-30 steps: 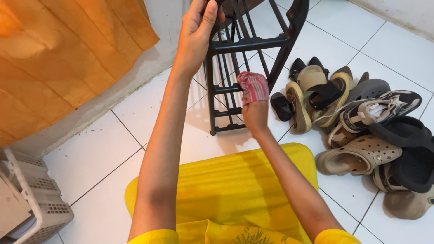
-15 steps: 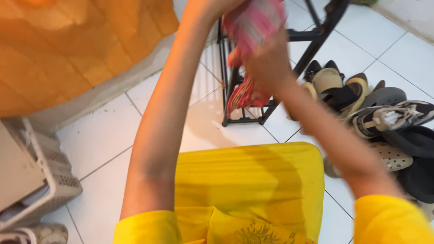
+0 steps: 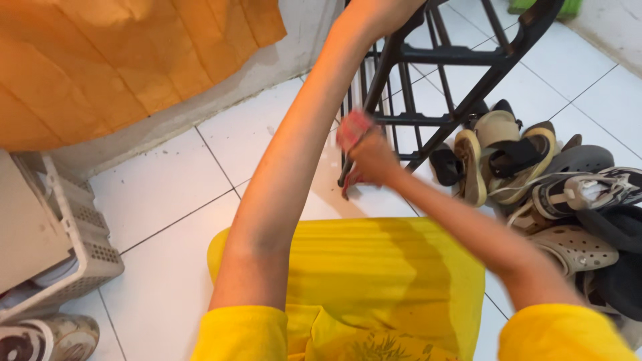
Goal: The person removes multiple pairs of shoes from a black metal shoe rack and places them on the floor. Then, using a cloth, the person wipes the entire shoe rack, including the bars and frame, from top to bottom.
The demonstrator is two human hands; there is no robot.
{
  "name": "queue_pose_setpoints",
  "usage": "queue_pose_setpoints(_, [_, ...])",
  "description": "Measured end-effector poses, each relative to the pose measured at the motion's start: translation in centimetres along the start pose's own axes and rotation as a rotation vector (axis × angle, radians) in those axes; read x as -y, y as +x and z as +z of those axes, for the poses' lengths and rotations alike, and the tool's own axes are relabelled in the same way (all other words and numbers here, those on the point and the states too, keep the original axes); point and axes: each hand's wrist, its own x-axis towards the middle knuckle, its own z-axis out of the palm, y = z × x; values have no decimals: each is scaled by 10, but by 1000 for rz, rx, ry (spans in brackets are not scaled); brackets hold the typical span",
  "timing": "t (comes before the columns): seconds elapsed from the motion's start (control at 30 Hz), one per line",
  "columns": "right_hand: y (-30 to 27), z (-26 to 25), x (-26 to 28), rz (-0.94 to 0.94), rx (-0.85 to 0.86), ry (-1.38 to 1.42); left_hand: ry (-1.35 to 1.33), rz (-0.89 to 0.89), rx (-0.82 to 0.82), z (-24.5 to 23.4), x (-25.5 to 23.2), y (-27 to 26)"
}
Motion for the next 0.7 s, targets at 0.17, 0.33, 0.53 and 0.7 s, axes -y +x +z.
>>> queue_pose_setpoints(0.17, [-69, 118, 48, 44, 50, 8, -99, 16, 4, -17, -10, -9])
queue_pose_setpoints(0.33, [-137, 137, 68, 913, 257, 500, -361, 5, -99, -69, -3, -70])
queue_pose_setpoints(0.53, [-105, 36, 29, 787, -632, 404, -610, -264, -61, -61, 13, -176])
queue_pose_setpoints(0.7, [-20, -5, 5, 792, -166, 365, -362, -201, -46, -16, 11, -206])
